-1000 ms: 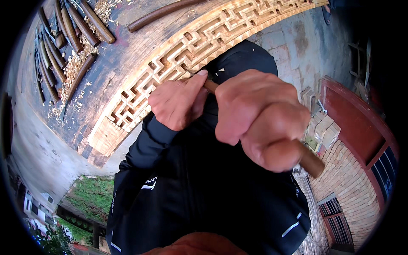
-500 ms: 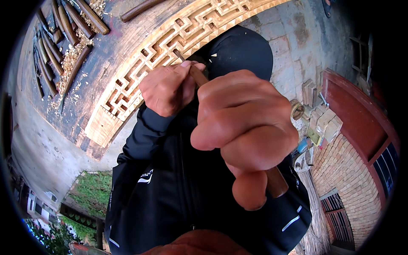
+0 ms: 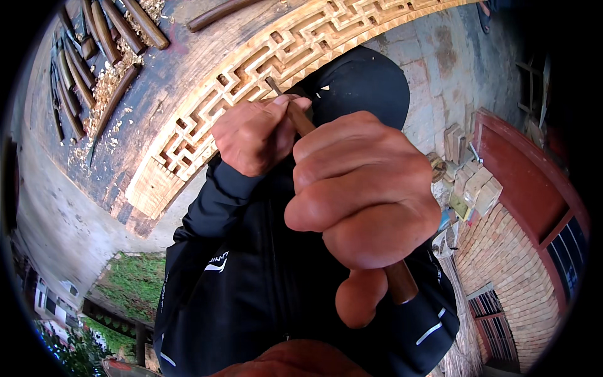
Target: The person carves intricate geometric patterns into a wooden panel using a hand chisel. They guide the blade along pre-marked lines to create deep grooves and square holes.
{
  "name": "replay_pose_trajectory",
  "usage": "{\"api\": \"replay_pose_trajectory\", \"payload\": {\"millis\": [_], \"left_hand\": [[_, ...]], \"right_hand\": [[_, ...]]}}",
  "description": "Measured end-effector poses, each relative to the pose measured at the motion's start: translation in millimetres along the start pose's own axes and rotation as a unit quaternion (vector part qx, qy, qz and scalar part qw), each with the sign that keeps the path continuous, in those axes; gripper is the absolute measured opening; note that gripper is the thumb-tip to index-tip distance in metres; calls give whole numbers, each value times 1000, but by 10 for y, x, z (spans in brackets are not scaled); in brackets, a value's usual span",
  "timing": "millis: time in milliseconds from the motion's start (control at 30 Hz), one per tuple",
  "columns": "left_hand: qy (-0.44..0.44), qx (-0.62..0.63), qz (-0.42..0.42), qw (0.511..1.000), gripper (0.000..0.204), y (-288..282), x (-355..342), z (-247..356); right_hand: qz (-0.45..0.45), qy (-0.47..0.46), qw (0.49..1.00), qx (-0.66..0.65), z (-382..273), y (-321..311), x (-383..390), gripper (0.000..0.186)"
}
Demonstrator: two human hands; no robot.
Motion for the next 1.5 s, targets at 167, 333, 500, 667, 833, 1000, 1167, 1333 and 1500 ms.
{"api": "replay_pose_trajectory", "payload": {"millis": [167,333,500,667,833,1000,1167,1333,1500], "left_hand": [[-8,4,-10,1000,32,-18,13,-8],[-12,4,-12,1000,31,-15,8,-13],[-16,7,-20,1000,31,-20,11,-17],[-29,7,11,999,36,-27,5,-21],[-50,-19,4,999,37,-41,-53,-28],[-106,-39,40,993,36,25,154,-96],[-67,-20,40,997,30,4,69,-42],[11,17,12,1000,31,-9,64,10],[14,38,20,999,35,-19,71,-10]], "right_hand": [[-21,-1,1000,-6,-1,30,-19,67],[-40,-6,999,-5,8,24,-56,68],[-48,-5,999,-6,16,44,-71,67],[-48,10,999,-15,68,27,-200,63],[-6,35,999,6,197,25,-317,56],[34,85,995,41,326,5,-387,51],[48,57,997,23,155,41,-210,53],[9,20,1000,10,39,69,16,60],[-19,-10,999,37,-41,140,31,62]]}}
Point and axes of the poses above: each hand's wrist, its own x-axis away from the middle knuckle, its own y-axis out of the palm, z = x × y, the point moved 7 cm from there along -x, towards the middle knuckle, and after that the axes turned 9 degrees about -x, right-handed, at the moved point
